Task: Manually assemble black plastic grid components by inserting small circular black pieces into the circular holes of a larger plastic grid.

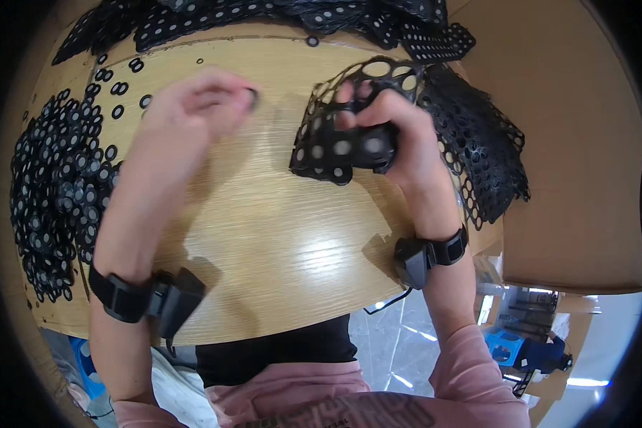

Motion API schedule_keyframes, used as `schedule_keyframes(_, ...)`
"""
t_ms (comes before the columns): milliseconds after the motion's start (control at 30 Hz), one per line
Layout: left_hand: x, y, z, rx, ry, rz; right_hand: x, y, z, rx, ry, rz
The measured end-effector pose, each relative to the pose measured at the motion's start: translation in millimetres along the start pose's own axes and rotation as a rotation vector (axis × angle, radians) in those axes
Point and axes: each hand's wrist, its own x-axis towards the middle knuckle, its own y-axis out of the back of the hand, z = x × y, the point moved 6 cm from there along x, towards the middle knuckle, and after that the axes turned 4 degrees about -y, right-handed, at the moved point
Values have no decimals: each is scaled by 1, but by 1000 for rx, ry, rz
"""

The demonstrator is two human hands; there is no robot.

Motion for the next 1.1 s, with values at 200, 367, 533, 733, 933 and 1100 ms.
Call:
schedule_keyframes(200,0,34,1,642,-33,270,2,7,6,48,-183,-56)
schedule_keyframes(367,-4,14,17,902,-246,270,-1,-5,-3,-187,-95,-105)
schedule_keyframes(533,-6,-28,-1,165,-118,-65,3,-4,-3,-300,-8,-243)
schedule_keyframes(733,-5,-26,-2,125,-22,-132,-2,8,-14,-278,9,-59)
schedule_keyframes(933,-1,-21,4,82,-54,-70,-16,45,-52,-460,780,598)
schedule_keyframes(1100,-4,-19,4,69,-61,-44,-12,-13,-35,-751,560,153)
